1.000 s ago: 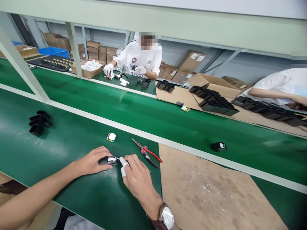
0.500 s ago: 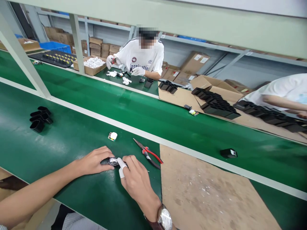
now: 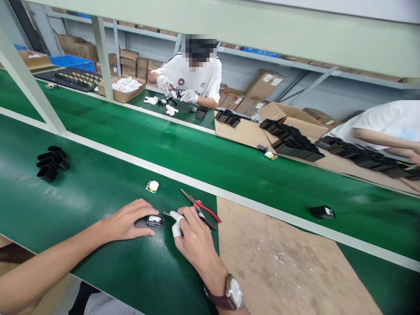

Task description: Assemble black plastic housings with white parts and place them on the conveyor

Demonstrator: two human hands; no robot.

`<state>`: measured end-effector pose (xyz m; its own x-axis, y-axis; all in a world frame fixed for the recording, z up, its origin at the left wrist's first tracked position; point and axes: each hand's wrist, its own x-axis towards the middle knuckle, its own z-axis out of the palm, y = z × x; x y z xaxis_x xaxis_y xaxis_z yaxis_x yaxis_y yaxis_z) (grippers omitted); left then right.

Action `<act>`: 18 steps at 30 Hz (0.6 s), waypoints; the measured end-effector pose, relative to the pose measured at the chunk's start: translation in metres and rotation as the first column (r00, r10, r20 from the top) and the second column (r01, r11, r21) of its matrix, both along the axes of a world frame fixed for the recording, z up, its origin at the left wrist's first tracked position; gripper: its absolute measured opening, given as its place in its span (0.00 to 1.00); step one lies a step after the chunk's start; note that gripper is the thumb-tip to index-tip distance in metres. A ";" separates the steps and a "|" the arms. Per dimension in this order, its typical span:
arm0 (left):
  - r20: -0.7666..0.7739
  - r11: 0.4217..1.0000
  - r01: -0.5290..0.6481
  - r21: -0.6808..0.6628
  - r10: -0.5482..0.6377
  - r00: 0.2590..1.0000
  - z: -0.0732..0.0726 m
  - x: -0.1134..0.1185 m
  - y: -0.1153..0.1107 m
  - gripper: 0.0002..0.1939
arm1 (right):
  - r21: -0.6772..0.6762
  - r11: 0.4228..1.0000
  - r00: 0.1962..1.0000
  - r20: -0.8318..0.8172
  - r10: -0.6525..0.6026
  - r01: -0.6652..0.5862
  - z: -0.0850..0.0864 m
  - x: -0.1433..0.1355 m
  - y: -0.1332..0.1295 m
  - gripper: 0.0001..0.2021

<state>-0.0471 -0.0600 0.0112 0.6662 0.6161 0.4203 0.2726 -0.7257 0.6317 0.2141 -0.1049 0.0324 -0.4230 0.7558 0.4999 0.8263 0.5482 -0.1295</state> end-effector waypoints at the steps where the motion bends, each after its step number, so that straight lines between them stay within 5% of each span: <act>1: 0.006 0.999 0.019 0.027 -0.019 1.000 0.000 -0.001 0.000 0.22 | -0.018 0.999 0.999 0.020 -0.027 0.027 -0.003 0.001 0.001 0.16; 8: 0.052 0.994 0.110 -0.027 -0.109 0.993 0.004 0.002 0.000 0.19 | -0.156 0.982 0.986 0.140 -0.087 0.109 -0.015 0.002 0.004 0.17; 14: 0.029 0.986 -0.047 -0.159 0.052 0.998 -0.009 -0.002 -0.005 0.18 | -0.205 0.950 0.940 -0.297 0.169 -0.236 0.002 -0.007 0.000 0.15; 18: 0.018 0.975 -0.086 -0.204 0.092 0.996 -0.016 -0.004 -0.008 0.21 | -0.270 0.916 0.933 -0.284 0.220 -0.298 0.004 -0.017 -0.003 0.17</act>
<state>-0.0515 -0.0678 -0.0049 0.5946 0.7470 0.2975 0.3112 -0.5550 0.7715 0.1976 -0.1077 0.0360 -0.5193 0.7675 0.3759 0.5821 0.6397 -0.5020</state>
